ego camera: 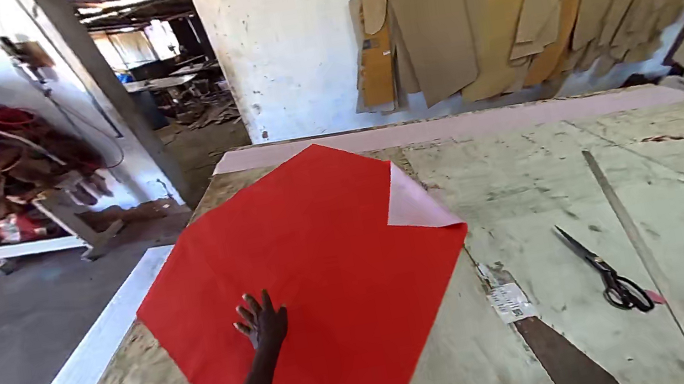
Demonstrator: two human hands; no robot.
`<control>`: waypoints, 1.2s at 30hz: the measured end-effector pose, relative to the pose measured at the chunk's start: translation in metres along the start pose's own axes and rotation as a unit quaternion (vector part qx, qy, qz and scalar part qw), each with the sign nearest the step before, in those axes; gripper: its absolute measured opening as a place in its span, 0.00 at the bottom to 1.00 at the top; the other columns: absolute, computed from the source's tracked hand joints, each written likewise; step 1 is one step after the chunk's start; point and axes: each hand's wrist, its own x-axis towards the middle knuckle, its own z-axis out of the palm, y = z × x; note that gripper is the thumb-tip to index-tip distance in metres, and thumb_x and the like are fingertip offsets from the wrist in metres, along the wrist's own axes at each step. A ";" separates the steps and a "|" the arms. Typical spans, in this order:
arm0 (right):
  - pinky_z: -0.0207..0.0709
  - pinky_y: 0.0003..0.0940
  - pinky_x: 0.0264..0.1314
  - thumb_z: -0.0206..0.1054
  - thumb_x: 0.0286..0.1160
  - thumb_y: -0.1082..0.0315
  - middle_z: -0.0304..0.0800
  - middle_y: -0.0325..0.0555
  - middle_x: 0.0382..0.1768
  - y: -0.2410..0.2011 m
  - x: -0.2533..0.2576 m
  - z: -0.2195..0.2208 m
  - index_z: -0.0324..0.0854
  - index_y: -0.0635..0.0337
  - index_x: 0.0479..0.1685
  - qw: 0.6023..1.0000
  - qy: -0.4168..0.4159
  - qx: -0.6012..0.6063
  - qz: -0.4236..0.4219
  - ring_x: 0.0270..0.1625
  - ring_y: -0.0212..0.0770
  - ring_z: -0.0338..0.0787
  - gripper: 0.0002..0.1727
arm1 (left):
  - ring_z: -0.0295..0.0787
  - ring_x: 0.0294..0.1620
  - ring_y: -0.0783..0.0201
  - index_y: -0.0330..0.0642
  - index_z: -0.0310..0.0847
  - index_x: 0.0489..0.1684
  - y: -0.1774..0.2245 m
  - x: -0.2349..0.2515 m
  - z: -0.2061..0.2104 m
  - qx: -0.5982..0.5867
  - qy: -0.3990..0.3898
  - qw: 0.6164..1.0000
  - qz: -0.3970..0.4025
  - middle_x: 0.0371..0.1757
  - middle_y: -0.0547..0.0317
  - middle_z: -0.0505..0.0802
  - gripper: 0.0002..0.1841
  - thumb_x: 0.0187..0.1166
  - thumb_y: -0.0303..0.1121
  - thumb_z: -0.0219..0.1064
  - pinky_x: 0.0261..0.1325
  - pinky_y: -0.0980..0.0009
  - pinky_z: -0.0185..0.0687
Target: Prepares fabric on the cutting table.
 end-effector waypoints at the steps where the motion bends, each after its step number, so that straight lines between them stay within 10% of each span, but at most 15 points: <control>1: 0.83 0.43 0.73 0.65 0.84 0.52 0.90 0.43 0.67 0.003 0.005 -0.012 0.80 0.52 0.77 0.993 0.091 -0.070 0.003 0.66 0.37 0.90 0.26 | 0.33 0.94 0.24 0.52 0.57 0.94 0.016 -0.009 0.010 -0.019 -0.019 1.000 -0.005 0.96 0.35 0.47 0.41 0.82 0.60 0.60 0.84 0.17 0.28; 3: 0.61 0.44 0.92 0.64 0.82 0.42 0.73 0.42 0.85 0.021 0.018 -0.050 0.74 0.49 0.84 0.952 0.197 -0.233 0.018 0.88 0.38 0.69 0.35 | 0.32 0.94 0.25 0.55 0.56 0.95 0.040 -0.035 0.034 -0.017 -0.059 0.998 -0.011 0.96 0.38 0.47 0.44 0.81 0.69 0.53 0.84 0.18 0.27; 6: 0.42 0.59 0.95 0.51 0.79 0.26 0.52 0.49 0.94 0.051 0.035 -0.105 0.59 0.49 0.93 0.881 0.176 -0.430 0.093 0.96 0.53 0.48 0.49 | 0.34 0.94 0.25 0.56 0.56 0.95 0.042 -0.066 0.073 0.069 -0.041 0.997 0.016 0.96 0.37 0.49 0.47 0.78 0.76 0.42 0.86 0.20 0.25; 11: 0.46 0.59 0.94 0.48 0.80 0.26 0.65 0.53 0.89 0.076 0.040 -0.102 0.70 0.53 0.86 0.861 0.169 -0.467 0.110 0.92 0.54 0.60 0.47 | 0.37 0.94 0.27 0.63 0.56 0.94 0.028 -0.070 0.081 0.118 -0.023 0.991 0.054 0.96 0.43 0.52 0.49 0.74 0.81 0.36 0.86 0.21 0.26; 14: 0.72 0.54 0.80 0.51 0.81 0.29 0.90 0.50 0.65 0.040 0.052 -0.108 0.84 0.53 0.72 0.894 0.193 -0.390 0.111 0.72 0.49 0.86 0.40 | 0.38 0.95 0.29 0.65 0.55 0.95 0.020 -0.079 0.080 0.122 -0.030 0.989 0.075 0.97 0.47 0.52 0.49 0.74 0.82 0.34 0.86 0.21 0.27; 21: 0.37 0.67 0.94 0.46 0.82 0.28 0.53 0.53 0.94 0.073 0.105 -0.172 0.86 0.36 0.71 0.820 0.327 -0.461 0.082 0.96 0.62 0.45 0.35 | 0.40 0.95 0.32 0.67 0.58 0.93 -0.004 -0.142 0.070 0.140 -0.019 0.981 0.132 0.97 0.52 0.54 0.49 0.72 0.83 0.37 0.88 0.24 0.32; 24: 0.32 0.73 0.92 0.48 0.82 0.28 0.50 0.54 0.94 0.097 0.100 -0.218 0.88 0.33 0.68 0.777 0.372 -0.498 0.102 0.96 0.64 0.42 0.33 | 0.44 0.94 0.30 0.66 0.61 0.92 -0.020 -0.167 0.062 0.138 -0.002 0.977 0.161 0.96 0.48 0.57 0.49 0.72 0.82 0.41 0.87 0.23 0.37; 28: 0.36 0.72 0.92 0.50 0.80 0.28 0.54 0.59 0.93 0.111 0.083 -0.273 0.73 0.55 0.84 0.768 0.365 -0.496 0.177 0.95 0.63 0.46 0.45 | 0.44 0.94 0.31 0.66 0.62 0.92 -0.028 -0.174 0.052 0.133 -0.005 0.975 0.177 0.95 0.48 0.57 0.47 0.73 0.81 0.45 0.88 0.26 0.37; 31: 0.62 0.68 0.83 0.57 0.74 0.27 0.64 0.61 0.88 0.126 0.067 -0.308 0.69 0.66 0.83 0.749 0.400 -0.479 0.222 0.89 0.61 0.63 0.52 | 0.42 0.95 0.33 0.69 0.59 0.93 -0.032 -0.170 0.056 0.138 0.001 0.973 0.186 0.96 0.51 0.55 0.47 0.72 0.81 0.45 0.89 0.27 0.37; 36: 0.75 0.65 0.70 0.68 0.80 0.53 0.80 0.64 0.72 0.122 0.048 -0.324 0.80 0.64 0.71 0.739 0.421 -0.485 0.203 0.74 0.66 0.79 0.28 | 0.41 0.96 0.35 0.73 0.58 0.93 -0.037 -0.162 0.059 0.151 -0.012 0.968 0.199 0.97 0.56 0.53 0.46 0.72 0.82 0.44 0.89 0.27 0.36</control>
